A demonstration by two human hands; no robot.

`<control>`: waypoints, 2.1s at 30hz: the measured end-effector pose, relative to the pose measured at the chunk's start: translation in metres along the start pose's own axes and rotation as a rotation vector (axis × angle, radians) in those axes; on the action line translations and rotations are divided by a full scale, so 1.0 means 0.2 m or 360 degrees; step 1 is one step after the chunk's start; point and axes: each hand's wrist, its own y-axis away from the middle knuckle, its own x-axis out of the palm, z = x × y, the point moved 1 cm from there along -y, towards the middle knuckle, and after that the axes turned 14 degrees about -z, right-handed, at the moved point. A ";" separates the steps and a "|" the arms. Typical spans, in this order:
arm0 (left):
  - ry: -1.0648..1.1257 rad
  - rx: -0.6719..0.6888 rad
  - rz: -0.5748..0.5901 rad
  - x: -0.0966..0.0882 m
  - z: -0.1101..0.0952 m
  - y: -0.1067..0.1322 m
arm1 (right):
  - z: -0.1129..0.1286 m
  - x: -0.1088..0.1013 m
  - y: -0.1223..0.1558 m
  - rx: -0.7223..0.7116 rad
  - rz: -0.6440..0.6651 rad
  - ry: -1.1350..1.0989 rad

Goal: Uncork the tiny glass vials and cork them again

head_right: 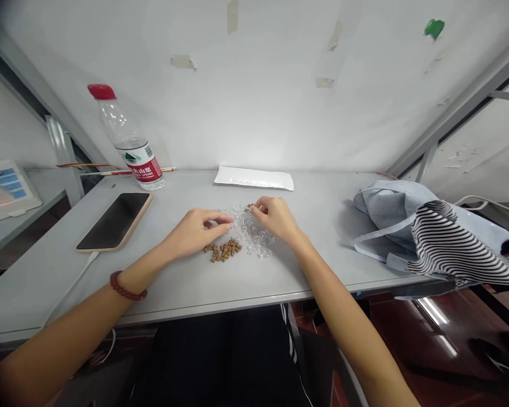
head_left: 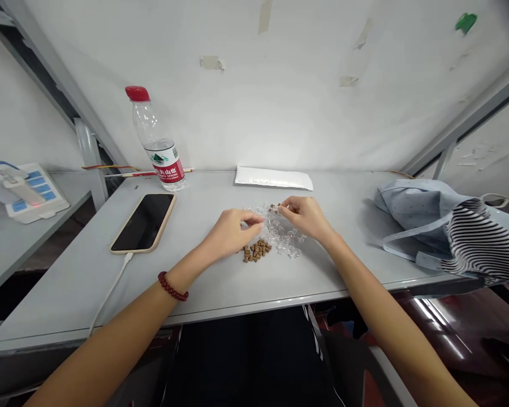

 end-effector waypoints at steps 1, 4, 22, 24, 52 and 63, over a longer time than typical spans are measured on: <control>-0.0034 0.0003 0.0070 -0.01 0.01 0.00 | -0.02 0.00 -0.01 -0.0043 0.0009 0.0102; -0.0120 0.0067 0.0202 -0.01 0.03 0.00 | -0.06 0.01 -0.02 -0.0078 0.0099 0.0198; -0.0350 0.0101 0.0272 0.06 0.03 0.02 | -0.09 -0.05 -0.03 -0.0008 0.0208 0.0090; -0.0346 0.0095 0.0283 0.06 0.02 0.02 | -0.10 -0.06 -0.04 0.0025 0.0193 0.0064; -0.0291 -0.0188 0.0058 0.03 0.03 0.00 | -0.23 -0.26 -0.06 0.0044 0.0853 -0.0077; -0.0279 -0.0116 0.0109 0.05 0.02 0.00 | -0.23 -0.18 -0.05 -0.0014 0.0826 -0.0017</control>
